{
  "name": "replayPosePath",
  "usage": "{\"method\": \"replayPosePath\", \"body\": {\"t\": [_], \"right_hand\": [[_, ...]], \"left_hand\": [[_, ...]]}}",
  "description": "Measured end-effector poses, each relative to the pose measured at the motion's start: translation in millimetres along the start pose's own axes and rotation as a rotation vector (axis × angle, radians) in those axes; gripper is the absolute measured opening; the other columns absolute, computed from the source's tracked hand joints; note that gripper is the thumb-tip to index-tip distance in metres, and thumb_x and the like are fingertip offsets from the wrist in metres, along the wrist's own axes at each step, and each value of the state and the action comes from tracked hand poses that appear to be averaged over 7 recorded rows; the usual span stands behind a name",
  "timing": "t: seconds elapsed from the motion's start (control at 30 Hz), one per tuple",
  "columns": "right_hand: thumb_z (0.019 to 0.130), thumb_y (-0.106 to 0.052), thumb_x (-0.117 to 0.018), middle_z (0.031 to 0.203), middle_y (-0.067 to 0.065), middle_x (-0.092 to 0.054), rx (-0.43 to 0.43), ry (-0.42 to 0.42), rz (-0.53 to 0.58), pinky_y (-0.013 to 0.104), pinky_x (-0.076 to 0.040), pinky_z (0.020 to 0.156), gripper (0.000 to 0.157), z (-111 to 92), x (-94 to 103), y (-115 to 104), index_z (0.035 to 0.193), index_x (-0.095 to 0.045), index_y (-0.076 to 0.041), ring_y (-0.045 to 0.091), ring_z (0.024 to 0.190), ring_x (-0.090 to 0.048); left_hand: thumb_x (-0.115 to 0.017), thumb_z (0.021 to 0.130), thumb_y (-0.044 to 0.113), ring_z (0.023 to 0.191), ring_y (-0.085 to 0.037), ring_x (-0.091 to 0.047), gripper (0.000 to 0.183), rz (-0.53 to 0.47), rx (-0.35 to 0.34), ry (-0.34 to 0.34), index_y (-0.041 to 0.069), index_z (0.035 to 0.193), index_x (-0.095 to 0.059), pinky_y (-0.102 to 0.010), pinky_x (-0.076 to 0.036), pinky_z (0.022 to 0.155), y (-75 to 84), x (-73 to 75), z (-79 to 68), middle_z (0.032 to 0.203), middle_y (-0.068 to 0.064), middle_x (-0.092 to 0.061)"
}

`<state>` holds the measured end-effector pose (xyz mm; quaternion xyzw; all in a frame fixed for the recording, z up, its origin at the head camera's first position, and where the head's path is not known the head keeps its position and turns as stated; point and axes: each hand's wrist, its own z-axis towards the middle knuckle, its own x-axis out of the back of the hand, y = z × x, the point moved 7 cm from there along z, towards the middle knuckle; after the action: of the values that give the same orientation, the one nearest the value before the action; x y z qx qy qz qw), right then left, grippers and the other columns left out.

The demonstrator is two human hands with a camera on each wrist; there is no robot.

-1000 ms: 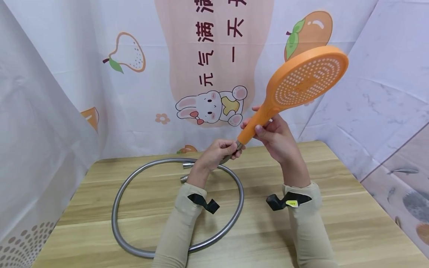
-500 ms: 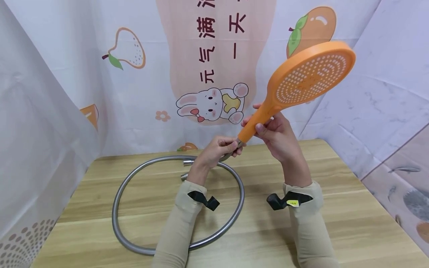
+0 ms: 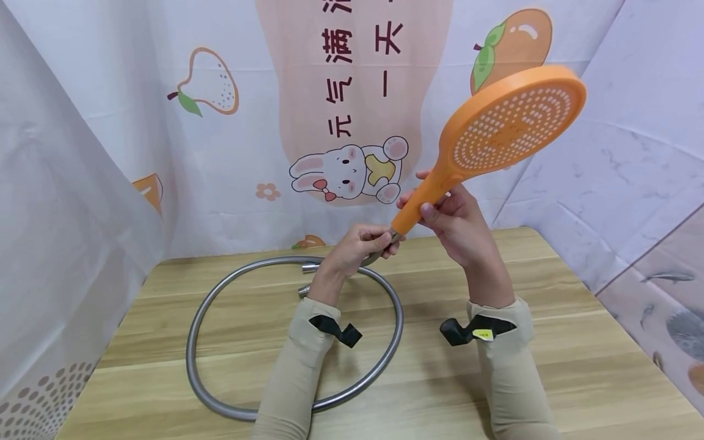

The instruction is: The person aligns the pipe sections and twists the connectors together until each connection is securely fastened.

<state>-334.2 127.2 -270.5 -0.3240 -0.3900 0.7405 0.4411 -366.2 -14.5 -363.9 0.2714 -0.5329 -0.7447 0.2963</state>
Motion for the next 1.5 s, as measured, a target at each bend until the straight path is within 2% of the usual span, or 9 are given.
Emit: {"method": "replayPosePath", "body": {"t": [0.3, 0.47, 0.6, 0.73, 0.8, 0.97, 1.1, 1.27, 1.5], "right_hand": [[0.1, 0.011, -0.05, 0.108, 0.007, -0.073, 0.012, 0.016, 0.037, 0.033, -0.058, 0.096, 0.039, 0, 2.3, 0, 0.132, -0.054, -0.012, 0.021, 0.107, -0.071], [0.1, 0.011, -0.05, 0.107, 0.007, -0.074, 0.026, 0.041, 0.059, 0.034, -0.058, 0.096, 0.037, 0, 2.1, -1, 0.13, -0.054, -0.01, 0.021, 0.106, -0.072], [0.099, 0.012, -0.05, 0.106, 0.006, -0.074, 0.026, 0.062, 0.051, 0.034, -0.058, 0.096, 0.037, 1, 2.8, -1, 0.131, -0.053, -0.008, 0.021, 0.105, -0.072], [0.099, 0.012, -0.051, 0.106, 0.007, -0.074, 0.022, 0.048, 0.047, 0.034, -0.058, 0.095, 0.037, 1, 2.9, 0, 0.131, -0.053, -0.008, 0.022, 0.104, -0.072], [0.099, 0.01, -0.052, 0.106, 0.008, -0.074, 0.025, 0.016, 0.04, 0.034, -0.059, 0.094, 0.037, 2, 2.2, 1, 0.131, -0.053, -0.008, 0.022, 0.105, -0.072], [0.099, 0.008, -0.054, 0.11, 0.008, -0.072, 0.065, -0.121, 0.01, 0.035, -0.058, 0.096, 0.037, 3, 1.5, 4, 0.133, -0.052, -0.008, 0.024, 0.107, -0.07], [0.099, 0.011, -0.052, 0.113, 0.011, -0.071, 0.126, -0.238, 0.026, 0.037, -0.055, 0.101, 0.039, 2, -0.1, 5, 0.135, -0.05, -0.004, 0.026, 0.11, -0.07], [0.1, 0.008, -0.054, 0.115, 0.014, -0.071, 0.201, -0.282, 0.045, 0.037, -0.054, 0.103, 0.038, 3, -3.5, 4, 0.137, -0.047, 0.004, 0.028, 0.113, -0.07], [0.099, -0.003, -0.06, 0.113, 0.011, -0.07, 0.24, -0.168, 0.004, 0.038, -0.055, 0.102, 0.037, 6, -6.5, -2, 0.135, -0.051, -0.004, 0.026, 0.111, -0.07]], "left_hand": [[-0.071, 0.083, 0.057, 0.076, -0.011, -0.057, 0.094, 0.002, -0.011, 0.022, -0.029, 0.115, -0.053, -0.02, -0.051, 0.073, 1.2, -1.4, 0.5, 0.079, 0.006, -0.068], [-0.071, 0.083, 0.056, 0.077, -0.012, -0.058, 0.092, 0.011, -0.036, 0.051, -0.029, 0.115, -0.054, -0.019, -0.052, 0.072, 4.5, -2.1, 0.9, 0.08, 0.006, -0.068], [-0.067, 0.095, 0.042, 0.078, -0.012, -0.058, 0.072, 0.029, -0.032, 0.055, -0.027, 0.116, -0.057, -0.019, -0.052, 0.074, 6.0, -1.7, 1.0, 0.081, 0.005, -0.068], [-0.061, 0.102, 0.036, 0.079, -0.013, -0.057, 0.06, 0.057, -0.001, -0.007, -0.022, 0.118, -0.058, -0.021, -0.051, 0.077, 7.2, -1.2, -0.4, 0.083, 0.004, -0.066], [-0.057, 0.103, 0.039, 0.081, -0.015, -0.056, 0.062, 0.063, 0.009, -0.061, -0.02, 0.122, -0.057, -0.023, -0.051, 0.079, 7.3, -2.9, -1.3, 0.084, 0.002, -0.064], [-0.044, 0.106, 0.046, 0.087, -0.023, -0.056, 0.067, 0.045, 0.027, -0.213, -0.014, 0.134, -0.051, -0.027, -0.051, 0.083, 5.2, -13.5, -3.7, 0.093, -0.006, -0.063], [-0.042, 0.103, 0.05, 0.088, -0.02, -0.056, 0.068, 0.086, 0.008, -0.265, -0.014, 0.124, -0.052, -0.027, -0.051, 0.084, 4.0, -17.4, -4.7, 0.094, -0.005, -0.061], [-0.043, 0.1, 0.052, 0.086, -0.02, -0.053, 0.066, 0.138, -0.072, -0.226, -0.013, 0.106, -0.052, -0.027, -0.047, 0.082, 9.6, -16.7, -3.0, 0.09, -0.004, -0.057], [-0.046, 0.097, 0.049, 0.085, -0.021, -0.052, 0.065, 0.164, -0.109, -0.084, -0.015, 0.105, -0.056, -0.025, -0.046, 0.08, 17.4, -12.2, 0.0, 0.087, -0.003, -0.057]]}}
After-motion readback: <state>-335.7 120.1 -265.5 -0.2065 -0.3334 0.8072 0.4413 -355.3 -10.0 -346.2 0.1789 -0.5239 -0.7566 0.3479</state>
